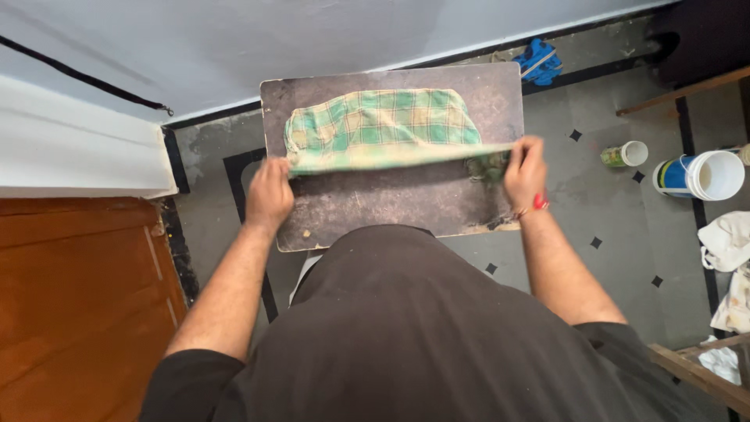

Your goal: The person wipes a rectangular board with a red cloth, then sits on the floor to wet and wring a green cloth from a bucket. They stand and wipe the board repeatedly with the wet green cloth, covering the entire surface.

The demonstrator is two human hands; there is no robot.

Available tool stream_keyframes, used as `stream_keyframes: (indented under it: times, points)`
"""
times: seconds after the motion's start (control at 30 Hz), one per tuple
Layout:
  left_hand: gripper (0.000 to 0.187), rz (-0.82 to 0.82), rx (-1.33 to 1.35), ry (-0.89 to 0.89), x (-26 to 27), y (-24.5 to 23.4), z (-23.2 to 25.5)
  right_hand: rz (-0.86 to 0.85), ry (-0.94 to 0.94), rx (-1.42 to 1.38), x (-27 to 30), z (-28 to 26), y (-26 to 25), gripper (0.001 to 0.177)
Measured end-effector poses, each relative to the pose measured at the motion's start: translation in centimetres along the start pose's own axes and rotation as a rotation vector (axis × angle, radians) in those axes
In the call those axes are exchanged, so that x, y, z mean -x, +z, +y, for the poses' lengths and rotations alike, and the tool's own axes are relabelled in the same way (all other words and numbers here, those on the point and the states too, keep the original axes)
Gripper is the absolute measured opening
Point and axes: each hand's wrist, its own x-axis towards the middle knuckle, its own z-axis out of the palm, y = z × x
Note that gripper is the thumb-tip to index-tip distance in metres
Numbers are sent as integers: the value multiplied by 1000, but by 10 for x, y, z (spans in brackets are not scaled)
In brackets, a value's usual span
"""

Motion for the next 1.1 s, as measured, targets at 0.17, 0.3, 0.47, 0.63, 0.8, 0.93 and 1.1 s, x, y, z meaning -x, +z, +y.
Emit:
stream_keyframes:
  times: [0.17, 0.3, 0.47, 0.63, 0.8, 0.93, 1.1]
  points:
    - [22, 58, -101, 152, -110, -70, 15, -8, -206, -118, -117, -41, -55, 21]
    - [54, -102, -542, 538, -167, -151, 46, -282, -546, 272, -176, -81, -132, 38]
    - [23, -32, -725, 652, -178, -208, 88, -335, -644, 593, -184, -109, -185, 24]
    - [9, -18, -719, 586, -141, -228, 94, -89, -727, 558, -137, -108, -218, 30]
    - [30, -151, -382, 324, -42, -188, 83, -262, -372, 436, -13, -73, -186, 31]
    - [28, -353, -306, 103, 41, -95, 57, -412, -122, 395, 70, -30, -102, 32]
    - [21, -385, -270, -133, 100, -59, 20, -282, -14, 353, 110, 19, -83, 29]
